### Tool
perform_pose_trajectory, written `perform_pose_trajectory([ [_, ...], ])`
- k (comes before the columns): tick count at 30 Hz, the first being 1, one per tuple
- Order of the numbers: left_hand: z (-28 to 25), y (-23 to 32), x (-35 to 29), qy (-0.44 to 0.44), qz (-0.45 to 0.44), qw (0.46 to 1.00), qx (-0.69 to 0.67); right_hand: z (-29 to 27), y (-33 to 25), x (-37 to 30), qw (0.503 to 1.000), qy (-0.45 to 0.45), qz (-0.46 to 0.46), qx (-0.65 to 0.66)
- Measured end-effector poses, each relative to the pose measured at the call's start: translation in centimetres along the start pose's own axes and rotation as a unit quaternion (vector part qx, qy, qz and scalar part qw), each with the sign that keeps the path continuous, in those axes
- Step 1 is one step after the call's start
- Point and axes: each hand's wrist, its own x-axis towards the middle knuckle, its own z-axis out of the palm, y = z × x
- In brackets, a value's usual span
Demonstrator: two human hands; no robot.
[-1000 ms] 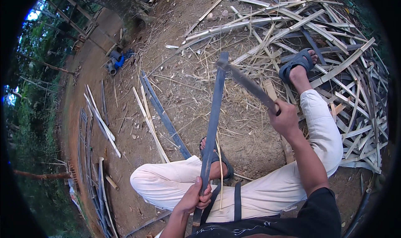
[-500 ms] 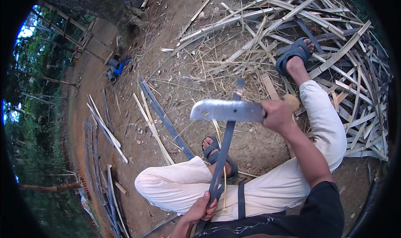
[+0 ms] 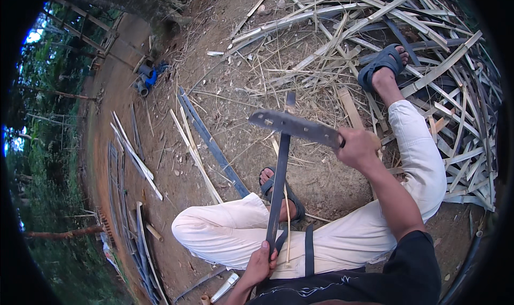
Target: The person shaves and smooths long strips of bamboo using a large blade, handling different strips and turning them over to work on both sides.
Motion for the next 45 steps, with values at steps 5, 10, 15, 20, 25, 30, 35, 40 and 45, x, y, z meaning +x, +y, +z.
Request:
perform_pose_trajectory([
  [5,0.4,0.0,-0.4,0.023,0.027,0.996,0.077,0.4,1.0,0.7,1.000,0.016,-0.010,-0.002],
  [10,1.5,0.3,0.0,0.033,0.032,0.997,0.055,-0.3,0.7,1.2,1.000,-0.006,0.024,-0.004],
  [15,1.2,0.4,-0.5,0.016,0.006,0.998,0.062,-0.4,2.3,1.1,0.999,0.005,0.051,0.014],
  [20,1.4,1.0,-0.8,0.010,0.006,1.000,0.027,-0.2,1.2,1.0,1.000,-0.004,0.003,-0.010],
  [25,0.7,0.7,-0.7,-0.031,0.002,0.999,0.019,-0.5,1.5,1.1,0.999,0.007,0.013,0.038],
  [30,1.1,1.1,-1.0,-0.025,-0.020,0.999,0.040,-0.1,2.4,1.5,0.999,0.027,0.038,0.023],
  [35,0.3,0.4,0.1,-0.112,-0.062,0.985,-0.116,0.0,0.8,0.6,1.000,-0.001,-0.016,0.024],
  [40,-0.5,-0.2,0.4,-0.165,-0.090,0.969,-0.159,-0.6,2.1,1.8,0.998,0.054,0.037,0.022],
  [45,-0.8,1.1,0.9,-0.216,-0.105,0.944,-0.225,0.5,1.0,0.4,0.998,0.022,-0.064,0.002],
])
